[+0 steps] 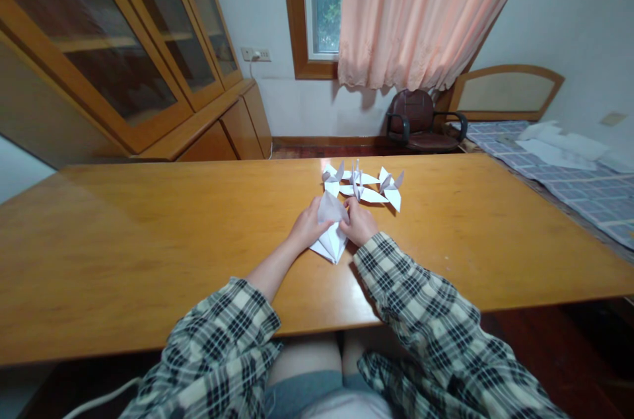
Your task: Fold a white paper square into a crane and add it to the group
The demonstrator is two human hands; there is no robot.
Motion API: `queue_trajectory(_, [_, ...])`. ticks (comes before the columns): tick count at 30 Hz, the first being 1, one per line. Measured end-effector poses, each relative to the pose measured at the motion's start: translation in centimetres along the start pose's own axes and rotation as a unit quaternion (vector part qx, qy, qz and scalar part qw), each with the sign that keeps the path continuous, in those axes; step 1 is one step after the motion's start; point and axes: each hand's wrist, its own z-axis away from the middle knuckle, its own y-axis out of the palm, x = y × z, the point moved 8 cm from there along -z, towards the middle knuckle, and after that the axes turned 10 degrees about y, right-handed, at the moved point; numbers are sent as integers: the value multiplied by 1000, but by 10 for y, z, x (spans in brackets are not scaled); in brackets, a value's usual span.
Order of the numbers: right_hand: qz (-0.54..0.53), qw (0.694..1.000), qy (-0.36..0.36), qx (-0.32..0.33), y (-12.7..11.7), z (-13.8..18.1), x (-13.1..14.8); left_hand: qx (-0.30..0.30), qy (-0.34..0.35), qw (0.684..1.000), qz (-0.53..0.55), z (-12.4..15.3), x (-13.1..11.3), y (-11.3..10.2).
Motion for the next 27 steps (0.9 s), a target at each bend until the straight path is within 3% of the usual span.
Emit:
queue_trajectory(21, [33,999,41,-9,8,4,12,-11,-14,1000,-7,0,4,0])
queue_trajectory(24, [-75,995,25,57,9,2,5,-9,-17,1000,6,1,3,-1])
queue_trajectory(27, [-215,958,14,189,14,-3,-6,-2,-17,1000,23,0,2,-2])
